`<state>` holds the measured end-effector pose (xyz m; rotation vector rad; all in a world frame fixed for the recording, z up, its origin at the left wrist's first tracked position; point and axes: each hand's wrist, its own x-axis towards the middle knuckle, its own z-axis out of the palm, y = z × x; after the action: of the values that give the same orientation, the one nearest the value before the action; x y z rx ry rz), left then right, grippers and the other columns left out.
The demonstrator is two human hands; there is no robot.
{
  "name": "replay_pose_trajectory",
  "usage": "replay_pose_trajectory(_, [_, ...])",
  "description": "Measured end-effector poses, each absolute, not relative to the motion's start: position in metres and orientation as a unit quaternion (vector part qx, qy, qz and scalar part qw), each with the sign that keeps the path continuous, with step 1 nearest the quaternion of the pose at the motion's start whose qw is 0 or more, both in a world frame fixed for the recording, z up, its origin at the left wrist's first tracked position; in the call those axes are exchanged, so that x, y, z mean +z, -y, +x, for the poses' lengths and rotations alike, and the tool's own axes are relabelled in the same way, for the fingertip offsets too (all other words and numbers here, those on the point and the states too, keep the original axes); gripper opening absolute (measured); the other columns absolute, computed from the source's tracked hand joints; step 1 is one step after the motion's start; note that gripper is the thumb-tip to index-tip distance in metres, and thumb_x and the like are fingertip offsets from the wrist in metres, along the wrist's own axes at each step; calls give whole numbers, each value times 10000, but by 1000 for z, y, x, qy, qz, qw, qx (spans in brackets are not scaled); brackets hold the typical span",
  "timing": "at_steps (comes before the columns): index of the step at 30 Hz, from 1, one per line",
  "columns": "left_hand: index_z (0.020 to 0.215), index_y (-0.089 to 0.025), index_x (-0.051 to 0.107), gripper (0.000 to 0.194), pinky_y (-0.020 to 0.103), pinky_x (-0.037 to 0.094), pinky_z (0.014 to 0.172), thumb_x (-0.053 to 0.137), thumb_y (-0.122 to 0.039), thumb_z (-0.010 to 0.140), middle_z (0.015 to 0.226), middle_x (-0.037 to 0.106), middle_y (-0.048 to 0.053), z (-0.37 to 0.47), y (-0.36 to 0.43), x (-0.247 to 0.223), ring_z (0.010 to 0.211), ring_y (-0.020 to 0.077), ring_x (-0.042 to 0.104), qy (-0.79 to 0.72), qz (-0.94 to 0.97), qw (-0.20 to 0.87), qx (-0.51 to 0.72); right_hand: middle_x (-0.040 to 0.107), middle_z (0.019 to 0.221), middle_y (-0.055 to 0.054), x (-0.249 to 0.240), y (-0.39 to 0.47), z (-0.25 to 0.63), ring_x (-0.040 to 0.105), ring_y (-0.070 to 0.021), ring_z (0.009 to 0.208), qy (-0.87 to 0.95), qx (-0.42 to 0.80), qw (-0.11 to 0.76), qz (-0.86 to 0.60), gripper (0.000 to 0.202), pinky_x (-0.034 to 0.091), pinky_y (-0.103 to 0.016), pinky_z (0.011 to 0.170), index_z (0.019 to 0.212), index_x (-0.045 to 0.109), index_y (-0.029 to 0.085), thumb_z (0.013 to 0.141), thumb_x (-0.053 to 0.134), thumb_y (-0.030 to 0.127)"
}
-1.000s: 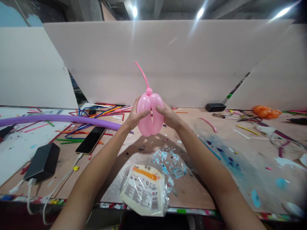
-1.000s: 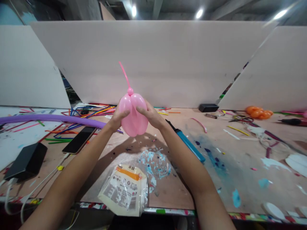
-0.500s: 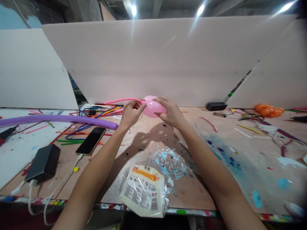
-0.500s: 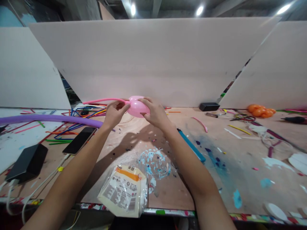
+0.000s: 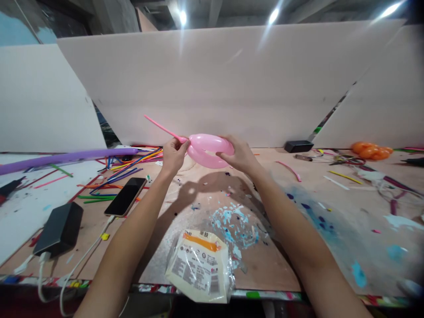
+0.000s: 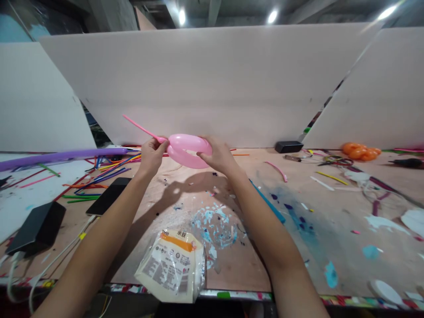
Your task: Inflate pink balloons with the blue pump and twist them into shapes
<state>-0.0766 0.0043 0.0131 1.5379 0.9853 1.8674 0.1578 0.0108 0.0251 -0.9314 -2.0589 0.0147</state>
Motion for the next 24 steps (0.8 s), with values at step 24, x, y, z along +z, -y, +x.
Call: replay_pose_trajectory(24, [983, -199, 598, 578, 436, 572, 824, 863, -430, 524, 1034, 682, 61, -144, -24, -16, 914, 203, 658, -361, 541, 498, 574, 462, 1441, -168, 5, -13, 136, 564, -284, 1208, 775, 203, 468, -373, 772, 495, -495, 968, 1489, 290, 264, 814, 634, 410])
